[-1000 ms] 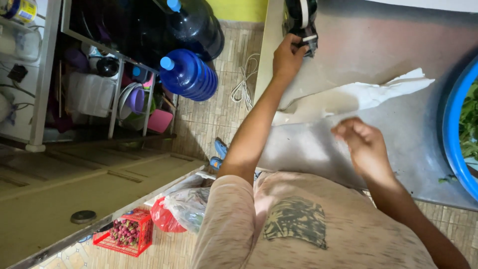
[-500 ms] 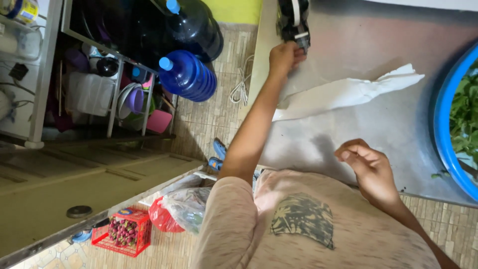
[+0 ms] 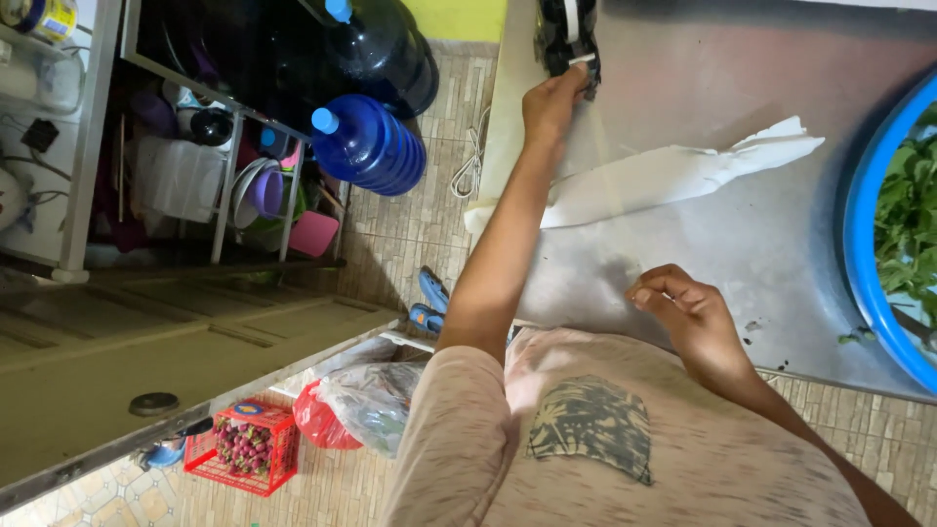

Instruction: The person is wrapping bunches of leafy green vegetables in white paper sheets and securing the bundles with tape.

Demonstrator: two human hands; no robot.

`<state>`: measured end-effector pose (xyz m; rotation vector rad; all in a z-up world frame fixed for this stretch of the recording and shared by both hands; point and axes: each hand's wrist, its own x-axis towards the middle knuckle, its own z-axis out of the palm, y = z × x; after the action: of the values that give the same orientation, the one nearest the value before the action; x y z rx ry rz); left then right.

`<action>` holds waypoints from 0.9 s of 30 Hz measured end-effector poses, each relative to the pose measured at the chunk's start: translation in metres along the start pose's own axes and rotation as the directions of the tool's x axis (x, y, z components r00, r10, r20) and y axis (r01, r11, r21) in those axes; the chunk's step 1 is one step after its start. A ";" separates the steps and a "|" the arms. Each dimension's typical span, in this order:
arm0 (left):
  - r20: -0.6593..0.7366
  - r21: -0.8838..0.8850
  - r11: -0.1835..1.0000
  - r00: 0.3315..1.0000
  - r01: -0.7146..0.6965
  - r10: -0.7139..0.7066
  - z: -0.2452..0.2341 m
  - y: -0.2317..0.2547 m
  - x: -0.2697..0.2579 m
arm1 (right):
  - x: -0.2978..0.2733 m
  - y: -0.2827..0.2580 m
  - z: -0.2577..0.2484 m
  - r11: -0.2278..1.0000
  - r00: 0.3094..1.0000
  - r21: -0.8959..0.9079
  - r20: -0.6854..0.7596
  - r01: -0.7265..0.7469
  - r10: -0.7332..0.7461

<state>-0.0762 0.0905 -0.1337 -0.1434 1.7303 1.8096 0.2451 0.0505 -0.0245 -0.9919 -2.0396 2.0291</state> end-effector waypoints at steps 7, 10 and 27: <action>-0.070 0.184 0.981 0.994 -0.067 0.081 0.001 -0.010 0.012 | 0.005 0.002 -0.009 0.997 1.000 -0.077 0.003 -0.021 0.021; -0.086 0.516 0.852 0.985 -0.083 0.149 0.001 -0.011 0.018 | 0.007 -0.002 -0.011 0.995 1.000 -0.094 0.002 -0.021 0.022; 0.348 0.210 0.963 0.933 -0.169 0.088 -0.020 -0.002 -0.023 | -0.045 0.036 -0.054 0.998 0.997 0.033 0.050 0.054 -0.055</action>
<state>-0.0630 0.0634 -0.1270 0.3681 1.7186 1.5880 0.3209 0.0709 -0.0357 -0.8777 -2.0286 2.0735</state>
